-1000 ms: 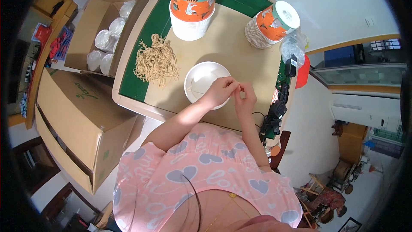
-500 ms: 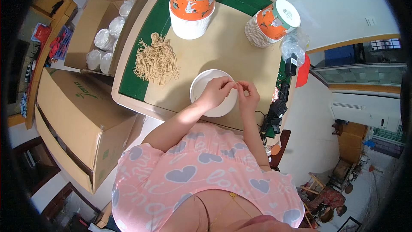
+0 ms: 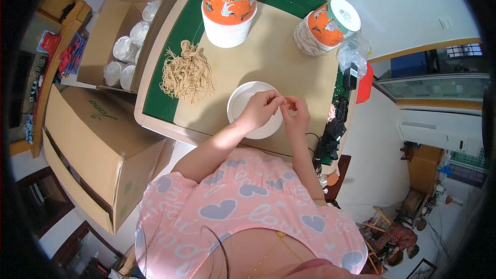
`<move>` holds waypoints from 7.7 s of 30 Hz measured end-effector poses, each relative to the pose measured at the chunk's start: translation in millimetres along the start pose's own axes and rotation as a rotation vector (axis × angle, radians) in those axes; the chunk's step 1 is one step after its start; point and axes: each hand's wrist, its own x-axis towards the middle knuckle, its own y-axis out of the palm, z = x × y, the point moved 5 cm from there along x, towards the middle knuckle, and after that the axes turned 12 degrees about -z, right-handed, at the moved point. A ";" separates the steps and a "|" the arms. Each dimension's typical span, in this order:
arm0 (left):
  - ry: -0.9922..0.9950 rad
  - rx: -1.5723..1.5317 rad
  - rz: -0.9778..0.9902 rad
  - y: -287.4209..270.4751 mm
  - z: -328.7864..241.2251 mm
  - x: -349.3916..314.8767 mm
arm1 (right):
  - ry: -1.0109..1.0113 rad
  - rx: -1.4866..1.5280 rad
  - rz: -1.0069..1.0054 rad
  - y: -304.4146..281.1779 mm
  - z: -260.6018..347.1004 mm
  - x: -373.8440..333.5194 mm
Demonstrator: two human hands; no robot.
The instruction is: Placing rubber bands around plastic bowls for organization or packaging.
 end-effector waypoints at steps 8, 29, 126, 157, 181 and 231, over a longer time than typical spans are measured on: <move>0.058 0.036 0.023 6.0 -9.3 -13.7 | -0.073 0.025 -0.057 2.5 2.9 1.1; 0.303 0.250 -0.012 8.3 -20.6 -43.2 | -0.150 -0.026 -0.132 2.9 -9.0 -2.2; -0.259 0.297 -0.152 -113.8 125.7 23.8 | 0.557 -0.269 0.741 57.5 -72.7 26.6; 1.220 0.422 -0.456 106.5 -146.6 187.0 | 0.576 0.774 0.043 -26.9 -195.9 396.1; 0.277 0.212 -0.919 -116.5 42.1 118.0 | -0.532 0.276 0.384 86.2 165.4 246.9; -0.254 -0.474 -0.596 -163.7 55.0 169.8 | -0.462 0.100 0.265 27.2 277.4 245.8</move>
